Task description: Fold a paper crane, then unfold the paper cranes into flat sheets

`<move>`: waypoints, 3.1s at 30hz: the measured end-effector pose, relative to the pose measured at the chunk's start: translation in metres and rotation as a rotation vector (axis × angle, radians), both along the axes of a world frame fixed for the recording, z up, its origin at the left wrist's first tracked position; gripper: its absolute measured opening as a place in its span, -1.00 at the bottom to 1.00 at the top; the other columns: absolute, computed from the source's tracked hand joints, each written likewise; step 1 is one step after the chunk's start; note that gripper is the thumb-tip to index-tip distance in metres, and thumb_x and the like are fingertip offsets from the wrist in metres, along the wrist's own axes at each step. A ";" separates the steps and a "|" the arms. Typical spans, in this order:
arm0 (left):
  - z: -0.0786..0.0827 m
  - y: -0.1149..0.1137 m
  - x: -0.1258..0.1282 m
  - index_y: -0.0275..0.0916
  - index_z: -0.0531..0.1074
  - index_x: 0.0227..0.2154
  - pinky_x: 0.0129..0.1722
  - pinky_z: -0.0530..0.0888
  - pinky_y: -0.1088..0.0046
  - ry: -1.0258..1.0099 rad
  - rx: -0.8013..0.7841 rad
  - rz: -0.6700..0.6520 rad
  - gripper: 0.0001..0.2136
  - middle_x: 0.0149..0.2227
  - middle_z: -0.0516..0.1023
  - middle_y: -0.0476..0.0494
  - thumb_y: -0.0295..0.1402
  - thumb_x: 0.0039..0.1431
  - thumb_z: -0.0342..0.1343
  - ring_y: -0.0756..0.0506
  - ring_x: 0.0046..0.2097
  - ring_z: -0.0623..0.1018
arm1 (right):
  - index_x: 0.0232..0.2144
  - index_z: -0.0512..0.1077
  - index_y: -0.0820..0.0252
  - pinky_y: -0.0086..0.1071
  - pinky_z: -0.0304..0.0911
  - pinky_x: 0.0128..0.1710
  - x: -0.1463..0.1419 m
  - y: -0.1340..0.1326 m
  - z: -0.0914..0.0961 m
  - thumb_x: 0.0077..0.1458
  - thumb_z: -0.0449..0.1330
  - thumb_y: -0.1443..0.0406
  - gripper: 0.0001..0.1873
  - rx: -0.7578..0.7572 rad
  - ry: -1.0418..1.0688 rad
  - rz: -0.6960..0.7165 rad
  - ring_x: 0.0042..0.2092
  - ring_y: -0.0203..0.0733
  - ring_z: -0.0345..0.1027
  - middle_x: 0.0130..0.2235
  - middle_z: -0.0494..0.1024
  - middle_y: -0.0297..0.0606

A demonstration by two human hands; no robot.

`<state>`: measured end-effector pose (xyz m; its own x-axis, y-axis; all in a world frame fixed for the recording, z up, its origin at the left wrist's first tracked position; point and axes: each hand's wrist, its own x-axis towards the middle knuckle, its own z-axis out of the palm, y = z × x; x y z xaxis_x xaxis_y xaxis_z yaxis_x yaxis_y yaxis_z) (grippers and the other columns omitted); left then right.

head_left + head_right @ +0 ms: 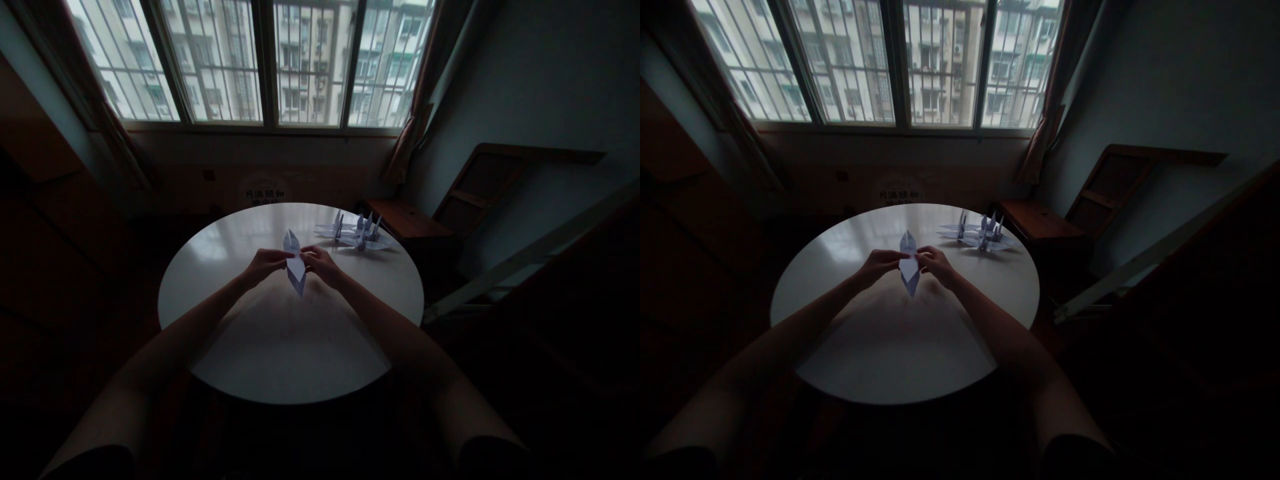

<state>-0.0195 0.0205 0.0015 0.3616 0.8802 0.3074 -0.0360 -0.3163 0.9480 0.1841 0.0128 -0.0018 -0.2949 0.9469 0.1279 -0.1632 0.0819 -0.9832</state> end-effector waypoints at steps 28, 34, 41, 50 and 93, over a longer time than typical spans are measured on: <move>0.003 -0.006 0.010 -0.33 0.41 -0.56 -0.49 0.36 0.54 0.031 0.116 0.099 -0.63 -0.57 0.45 -0.01 -0.10 -0.10 0.35 0.04 -0.50 0.42 | -0.56 0.35 0.21 -0.40 0.24 -0.47 -0.013 -0.001 -0.004 -0.36 0.45 -0.01 -0.50 0.220 -0.015 -0.123 -0.52 -0.35 0.29 -0.60 0.40 -0.41; 0.004 -0.006 0.009 -0.27 0.30 -0.29 -0.41 0.46 0.49 -0.087 0.051 0.128 -0.51 -0.49 0.53 0.00 -0.16 -0.20 0.42 0.00 -0.46 0.52 | -0.49 0.33 0.20 -0.39 0.25 -0.47 -0.011 -0.002 -0.003 -0.44 0.49 0.05 -0.46 0.127 -0.013 -0.089 -0.53 -0.34 0.30 -0.60 0.42 -0.44; 0.004 -0.006 0.008 -0.35 0.45 -0.27 -0.42 0.43 0.47 -0.044 0.047 0.131 -0.52 -0.53 0.53 -0.04 -0.13 -0.18 0.40 0.01 -0.49 0.49 | -0.48 0.43 0.27 -0.41 0.21 -0.45 -0.010 -0.003 -0.005 -0.35 0.45 0.00 -0.49 0.056 -0.030 -0.026 -0.51 -0.37 0.29 -0.55 0.46 -0.36; 0.010 -0.009 0.007 -0.32 0.43 -0.65 -0.57 0.29 0.54 0.080 0.119 0.171 -0.53 -0.67 0.38 -0.01 0.05 0.01 0.22 0.05 -0.58 0.36 | -0.58 0.39 0.28 -0.45 0.16 -0.50 -0.007 -0.012 0.003 -0.34 0.46 0.03 -0.52 0.066 -0.146 0.169 -0.52 -0.37 0.26 -0.60 0.41 -0.40; 0.006 -0.008 0.001 -0.39 0.56 -0.52 -0.51 0.38 0.51 0.140 -0.110 -0.131 -0.62 -0.60 0.48 -0.11 -0.08 -0.10 0.35 0.01 -0.53 0.45 | -0.59 0.44 0.30 -0.46 0.10 -0.52 -0.005 -0.006 -0.001 -0.27 0.39 -0.06 -0.49 0.053 -0.161 0.060 -0.55 -0.38 0.21 -0.64 0.37 -0.38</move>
